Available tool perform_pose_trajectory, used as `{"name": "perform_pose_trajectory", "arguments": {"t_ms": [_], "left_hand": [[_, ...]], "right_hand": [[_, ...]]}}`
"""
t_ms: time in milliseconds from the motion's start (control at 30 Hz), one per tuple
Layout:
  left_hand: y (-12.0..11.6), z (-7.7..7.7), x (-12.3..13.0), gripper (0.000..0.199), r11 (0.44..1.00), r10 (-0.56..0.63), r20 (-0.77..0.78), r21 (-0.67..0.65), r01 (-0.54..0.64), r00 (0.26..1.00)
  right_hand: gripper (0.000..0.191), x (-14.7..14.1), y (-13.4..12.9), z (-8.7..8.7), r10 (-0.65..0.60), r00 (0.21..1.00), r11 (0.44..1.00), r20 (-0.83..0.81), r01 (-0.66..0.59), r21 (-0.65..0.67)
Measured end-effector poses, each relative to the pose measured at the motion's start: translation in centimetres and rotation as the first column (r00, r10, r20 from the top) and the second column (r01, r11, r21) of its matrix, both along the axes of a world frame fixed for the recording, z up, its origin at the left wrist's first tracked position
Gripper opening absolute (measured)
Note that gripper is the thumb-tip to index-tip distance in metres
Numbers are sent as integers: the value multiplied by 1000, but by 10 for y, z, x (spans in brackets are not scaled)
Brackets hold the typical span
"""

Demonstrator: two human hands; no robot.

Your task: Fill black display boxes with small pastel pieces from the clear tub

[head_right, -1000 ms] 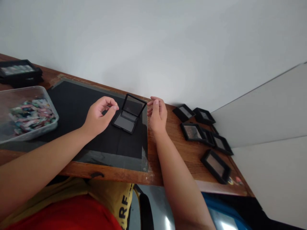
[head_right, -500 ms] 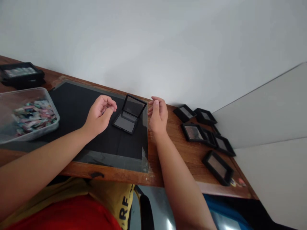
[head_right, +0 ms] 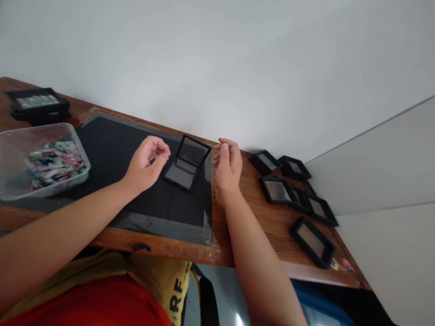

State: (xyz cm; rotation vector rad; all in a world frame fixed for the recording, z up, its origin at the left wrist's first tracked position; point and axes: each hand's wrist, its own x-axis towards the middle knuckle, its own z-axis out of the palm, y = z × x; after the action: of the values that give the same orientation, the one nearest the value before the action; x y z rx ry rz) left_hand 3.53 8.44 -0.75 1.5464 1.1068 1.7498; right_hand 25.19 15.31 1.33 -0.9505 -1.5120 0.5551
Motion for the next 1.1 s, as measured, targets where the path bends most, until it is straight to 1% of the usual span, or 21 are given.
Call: {"name": "perform_pose_trajectory", "arguments": {"t_ms": [133, 200, 333, 400, 500, 633, 767, 867, 933, 1000, 1033, 1100], "left_hand": [[1, -2, 0, 14, 1000, -7, -6, -8, 7, 1000], [1, -3, 0, 14, 1000, -11, -6, -4, 11, 1000], [1, -5, 0, 14, 1000, -6, -23, 6, 6, 1000], [1, -6, 0, 13, 1000, 0, -37, 14, 1, 999], [2, -7, 1, 13, 1000, 16, -62, 28, -15, 998], [3, -8, 0, 15, 999, 27, -94, 37, -24, 995], [-7, -4, 0, 13, 998, 36, -168, 65, -26, 985], [-22, 10, 7, 11, 987, 55, -259, 159, -13, 964], [-36, 24, 12, 11, 975, 23, -324, 216, 50, 946], [-51, 44, 12, 11, 963, -31, -379, 235, 129, 925], [-60, 55, 10, 11, 959, -42, -402, 240, 150, 915], [-76, 78, -6, 10, 962, -12, -464, 237, 138, 886]], "right_hand": [[33, -3, -5, 5, -13, 999, 999, -30, 14, 38], [29, -4, -9, 8, -38, 998, 994, -53, 44, 105], [26, -6, -14, 14, -111, 991, 965, -68, 124, 229], [22, -6, -14, 15, -111, 990, 959, -87, 129, 253], [11, -6, -13, 15, -75, 989, 956, -125, 107, 275], [20, -6, -15, 13, -58, 991, 952, -118, 90, 293], [21, -5, -18, 12, -95, 994, 946, -46, 105, 307], [19, -4, -19, 12, -87, 996, 946, -8, 85, 313], [19, -3, -20, 13, -55, 998, 947, -3, 53, 315], [20, -2, -21, 14, -23, 1000, 944, 4, 21, 329], [20, -1, -22, 14, -12, 1000, 941, 11, 7, 338], [21, 0, -24, 14, 5, 1000, 936, 31, -16, 353]]}}
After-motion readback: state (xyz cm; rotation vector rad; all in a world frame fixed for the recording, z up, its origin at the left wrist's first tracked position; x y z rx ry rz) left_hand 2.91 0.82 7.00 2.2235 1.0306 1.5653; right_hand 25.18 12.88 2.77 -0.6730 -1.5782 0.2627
